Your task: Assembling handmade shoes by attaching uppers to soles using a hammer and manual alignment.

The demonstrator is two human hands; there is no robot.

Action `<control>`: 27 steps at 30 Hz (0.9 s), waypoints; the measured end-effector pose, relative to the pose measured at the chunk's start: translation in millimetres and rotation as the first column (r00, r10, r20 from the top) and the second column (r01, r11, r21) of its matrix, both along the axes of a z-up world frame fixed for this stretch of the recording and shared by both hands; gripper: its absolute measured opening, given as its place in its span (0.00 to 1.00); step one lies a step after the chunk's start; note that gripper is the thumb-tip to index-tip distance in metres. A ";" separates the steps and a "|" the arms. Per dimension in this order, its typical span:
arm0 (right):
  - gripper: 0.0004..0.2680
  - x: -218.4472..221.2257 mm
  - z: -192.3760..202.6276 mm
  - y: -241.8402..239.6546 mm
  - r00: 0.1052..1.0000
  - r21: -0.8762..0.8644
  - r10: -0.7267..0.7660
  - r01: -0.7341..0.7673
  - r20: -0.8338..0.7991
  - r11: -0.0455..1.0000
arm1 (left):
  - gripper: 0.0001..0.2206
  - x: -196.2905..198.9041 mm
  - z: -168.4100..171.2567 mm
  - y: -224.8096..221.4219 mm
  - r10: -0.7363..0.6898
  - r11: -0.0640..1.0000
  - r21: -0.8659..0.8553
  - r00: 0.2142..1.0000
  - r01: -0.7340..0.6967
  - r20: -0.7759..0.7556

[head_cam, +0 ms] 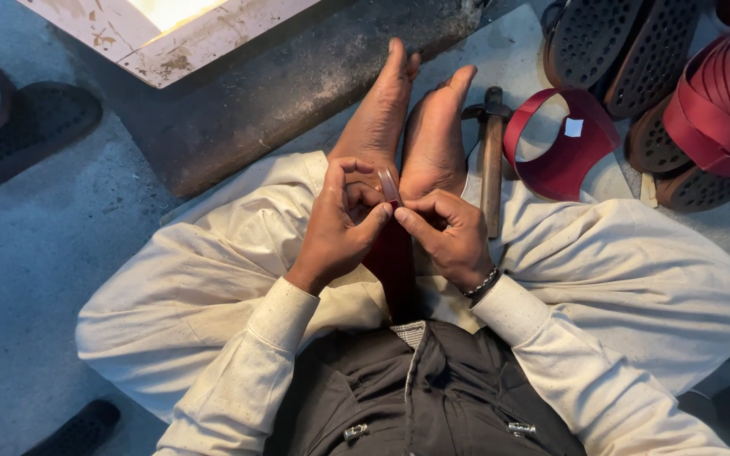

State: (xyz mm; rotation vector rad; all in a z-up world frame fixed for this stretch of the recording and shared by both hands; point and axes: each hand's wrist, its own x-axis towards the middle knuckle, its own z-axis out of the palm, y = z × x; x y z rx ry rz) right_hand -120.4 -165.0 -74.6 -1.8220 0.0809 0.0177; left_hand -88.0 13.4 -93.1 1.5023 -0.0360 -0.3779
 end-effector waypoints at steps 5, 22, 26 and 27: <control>0.05 18.7 -7.8 -1.9 0.972 -0.100 -0.074 0.053 -0.224 0.994 | 0.25 4.9 -6.2 1.9 -0.030 0.999 0.013 0.999 0.030 -0.017; 0.27 -49.1 -25.6 -10.6 0.925 0.036 0.057 -0.046 -0.377 0.998 | 0.43 -93.4 -14.0 14.7 -0.013 1.000 0.004 0.787 0.019 -0.617; 0.15 -47.8 -19.4 -10.8 0.927 0.364 0.118 0.021 -0.357 0.931 | 0.32 -96.6 -12.2 22.6 -0.069 0.978 -0.201 0.833 -0.052 -0.549; 0.14 -49.6 -9.8 -11.0 0.908 0.479 0.188 0.015 -0.374 0.878 | 0.24 -98.5 -15.4 23.1 -0.098 0.946 -0.312 0.842 -0.087 -0.531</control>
